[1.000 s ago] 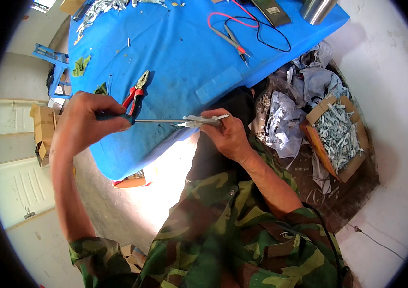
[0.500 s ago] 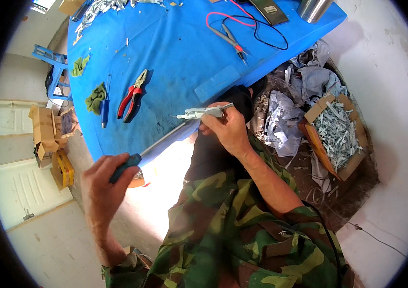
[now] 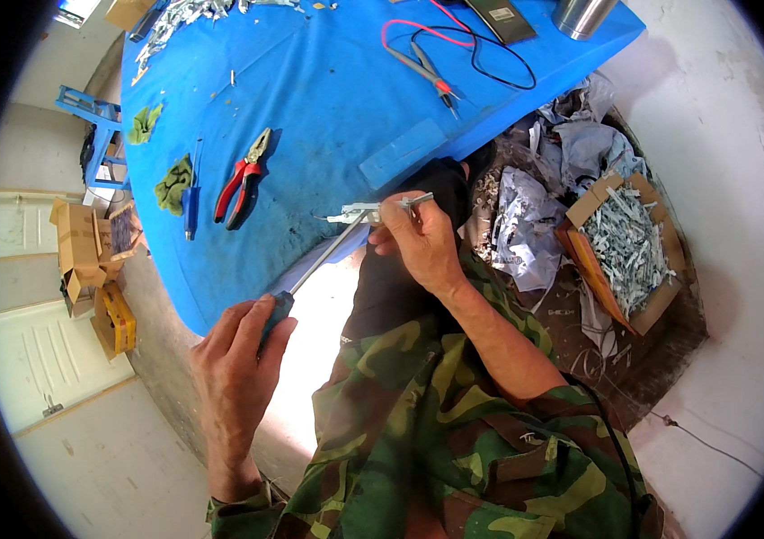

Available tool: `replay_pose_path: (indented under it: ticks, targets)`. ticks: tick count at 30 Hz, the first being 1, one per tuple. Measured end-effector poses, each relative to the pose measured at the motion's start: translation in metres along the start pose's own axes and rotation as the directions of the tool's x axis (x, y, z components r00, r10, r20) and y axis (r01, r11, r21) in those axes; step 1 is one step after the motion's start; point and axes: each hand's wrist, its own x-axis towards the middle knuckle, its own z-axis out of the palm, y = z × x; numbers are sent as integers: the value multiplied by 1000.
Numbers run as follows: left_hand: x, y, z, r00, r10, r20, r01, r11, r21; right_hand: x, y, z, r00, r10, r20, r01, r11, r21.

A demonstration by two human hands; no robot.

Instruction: The person uses a multimeter to test a small electronic component, wipes it with a cloth, and uses a screwdriver and pliers to manipulate the metal casing and internal parts.

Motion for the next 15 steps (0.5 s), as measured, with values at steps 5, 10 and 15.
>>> replay_pose_path:
  ticks: [5, 10, 15]
  targets:
    - [6, 6, -5, 999, 34, 20, -35, 998, 54, 1, 1, -1, 1000, -24, 9, 24, 1000, -18]
    - [31, 6, -29, 992, 104, 70, -111, 988, 107, -1, -1, -2, 991, -120, 62, 131, 962, -239]
    - [85, 6, -55, 970, 159, 184, -173, 983, 67, 1, -3, -6, 981, -165, 102, 189, 923, -334]
